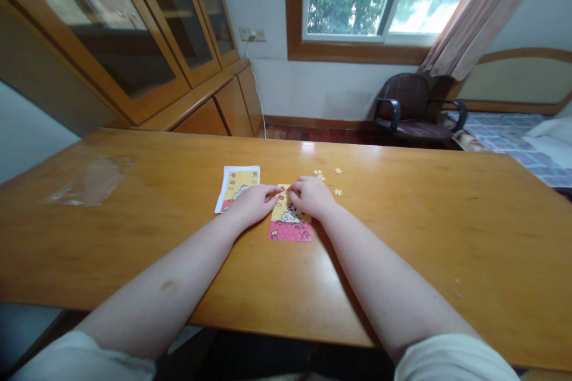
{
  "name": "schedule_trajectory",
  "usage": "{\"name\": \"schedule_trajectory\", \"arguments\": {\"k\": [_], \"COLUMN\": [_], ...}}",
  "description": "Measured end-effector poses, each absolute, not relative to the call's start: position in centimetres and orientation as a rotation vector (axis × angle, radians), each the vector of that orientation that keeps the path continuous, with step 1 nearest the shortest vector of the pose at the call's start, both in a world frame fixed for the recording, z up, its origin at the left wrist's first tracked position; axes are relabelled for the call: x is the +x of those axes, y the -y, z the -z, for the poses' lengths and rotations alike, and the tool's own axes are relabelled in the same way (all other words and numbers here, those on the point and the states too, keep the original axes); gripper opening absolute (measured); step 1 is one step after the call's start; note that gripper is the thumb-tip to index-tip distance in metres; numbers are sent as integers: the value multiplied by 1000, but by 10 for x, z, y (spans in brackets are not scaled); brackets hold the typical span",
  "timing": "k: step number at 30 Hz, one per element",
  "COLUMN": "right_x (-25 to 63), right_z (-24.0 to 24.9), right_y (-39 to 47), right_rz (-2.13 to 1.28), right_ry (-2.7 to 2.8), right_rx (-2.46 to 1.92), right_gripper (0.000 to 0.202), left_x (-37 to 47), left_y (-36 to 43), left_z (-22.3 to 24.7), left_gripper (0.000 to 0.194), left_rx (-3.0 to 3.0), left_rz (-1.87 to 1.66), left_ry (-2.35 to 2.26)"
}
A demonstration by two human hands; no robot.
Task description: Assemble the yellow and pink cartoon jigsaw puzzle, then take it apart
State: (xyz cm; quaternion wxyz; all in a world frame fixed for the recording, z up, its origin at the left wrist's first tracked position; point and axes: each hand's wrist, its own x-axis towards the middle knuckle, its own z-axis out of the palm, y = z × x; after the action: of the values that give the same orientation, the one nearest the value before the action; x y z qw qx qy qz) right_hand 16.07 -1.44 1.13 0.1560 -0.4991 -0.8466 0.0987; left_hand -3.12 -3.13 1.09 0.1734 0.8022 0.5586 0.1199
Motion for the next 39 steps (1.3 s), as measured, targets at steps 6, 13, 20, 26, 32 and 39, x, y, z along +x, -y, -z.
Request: {"name": "schedule_trajectory", "arguments": {"k": [6,13,20,26,32,39], "right_x": [160,202,223,217,213,211], "right_z": [-11,-15,-8,-6,-7,-4], "right_y": [14,-9,-22,-20,-21,-23], "right_rz": [-288,-147,-104,-59,-144,-350], "right_ry": [2497,1906,1994,2023,2065,1979], "right_rx": [-1381,-1756,-1994,-2044,-2073,-2087], "right_gripper": [30,30,29,30,24,14], "left_x": [-31,-31,-31,-31,-32,-29], "left_y": [32,33,33,32,32,34], "left_z": [-12,-14,-13,-12,-11,-15], "left_gripper": [36,39,40,38,37,37], "left_rx": [2275,2338,2343,2303,2294,2248], "left_rz": [-332,-282,-258,-281,-341,-343], "left_ry": [-1579,-1553,-1534,-1557,-1549,-1569]}}
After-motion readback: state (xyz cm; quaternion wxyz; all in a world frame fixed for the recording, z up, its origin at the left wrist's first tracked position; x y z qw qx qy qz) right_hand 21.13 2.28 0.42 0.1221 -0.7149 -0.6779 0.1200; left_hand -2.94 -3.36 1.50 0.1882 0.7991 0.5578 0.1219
